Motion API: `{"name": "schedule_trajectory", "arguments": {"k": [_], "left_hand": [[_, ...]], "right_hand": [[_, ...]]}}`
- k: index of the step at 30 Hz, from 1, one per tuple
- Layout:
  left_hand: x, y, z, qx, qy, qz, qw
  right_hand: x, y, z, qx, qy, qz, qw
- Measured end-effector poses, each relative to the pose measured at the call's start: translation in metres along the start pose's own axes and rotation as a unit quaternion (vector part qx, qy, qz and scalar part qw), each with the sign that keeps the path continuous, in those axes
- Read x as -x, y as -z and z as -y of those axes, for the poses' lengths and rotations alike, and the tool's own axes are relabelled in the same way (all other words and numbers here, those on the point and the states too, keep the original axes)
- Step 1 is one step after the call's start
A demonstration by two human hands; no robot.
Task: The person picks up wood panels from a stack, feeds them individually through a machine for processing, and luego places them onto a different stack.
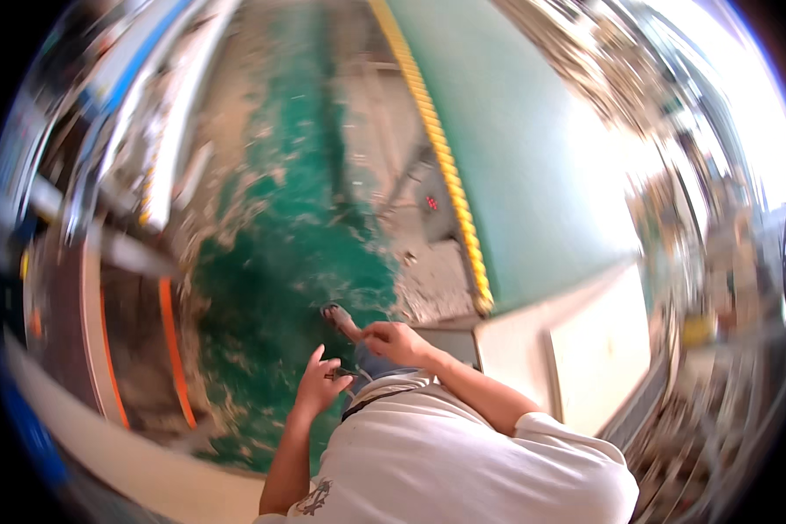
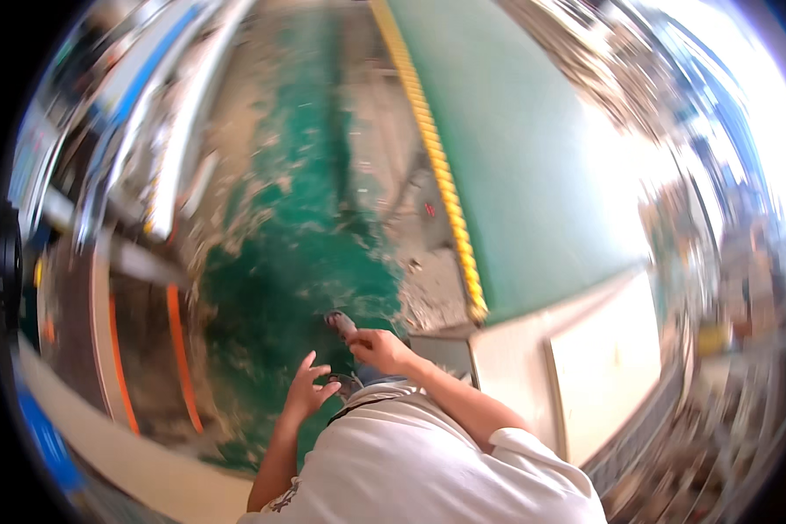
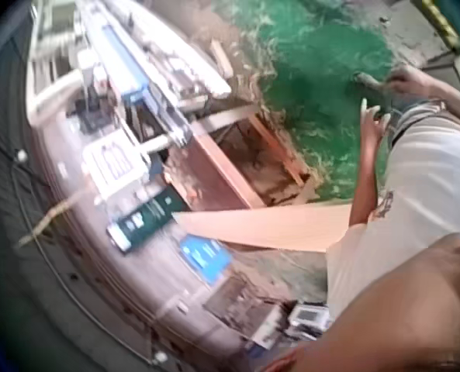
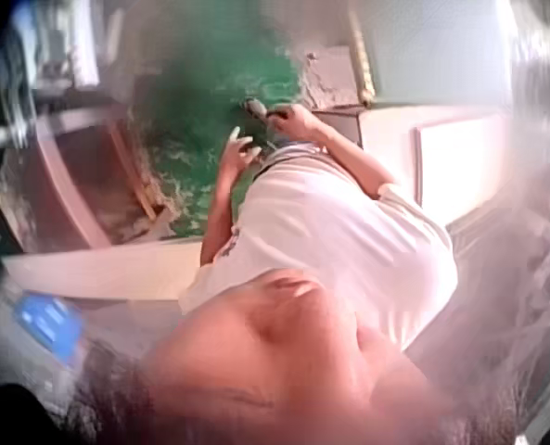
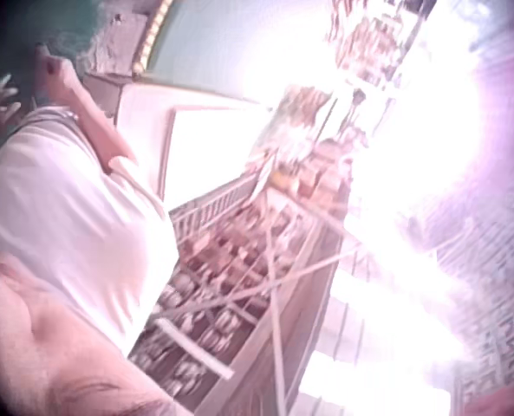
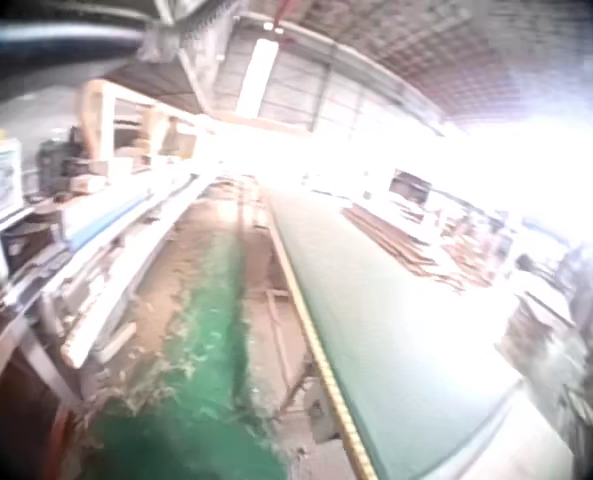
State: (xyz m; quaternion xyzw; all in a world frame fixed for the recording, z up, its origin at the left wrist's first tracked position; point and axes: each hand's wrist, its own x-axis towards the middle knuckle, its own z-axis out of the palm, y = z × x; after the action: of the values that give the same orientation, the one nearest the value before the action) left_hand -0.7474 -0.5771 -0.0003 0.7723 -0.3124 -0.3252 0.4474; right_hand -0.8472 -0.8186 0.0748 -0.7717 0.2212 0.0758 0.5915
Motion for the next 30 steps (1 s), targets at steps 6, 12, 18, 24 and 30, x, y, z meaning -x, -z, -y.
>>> {"name": "schedule_trajectory", "arguments": {"k": [6,12,18,24,30], "left_hand": [[0.019,-0.05,0.023,-0.024,0.145,0.208,0.967],[-0.024,-0.147,-0.053,-0.141,-0.051,0.277,0.949],[-0.034,-0.355,-0.196,-0.156,-0.161,0.366,0.903],[-0.047,-0.57,-0.259,-0.263,-0.318,0.298,0.861],[-0.053,-0.649,-0.27,-0.329,-0.246,0.23,0.882]], "right_hand": [[0.227,0.069,-0.107,-0.138,-0.128,-0.489,0.851],[0.467,0.083,-0.284,-0.067,-0.238,-0.783,0.572],[0.691,0.085,-0.439,0.001,-0.515,-0.77,0.377],[0.77,0.087,-0.518,-0.129,-0.512,-0.764,0.372],[0.754,0.088,-0.519,-0.165,-0.386,-0.776,0.471]]}}
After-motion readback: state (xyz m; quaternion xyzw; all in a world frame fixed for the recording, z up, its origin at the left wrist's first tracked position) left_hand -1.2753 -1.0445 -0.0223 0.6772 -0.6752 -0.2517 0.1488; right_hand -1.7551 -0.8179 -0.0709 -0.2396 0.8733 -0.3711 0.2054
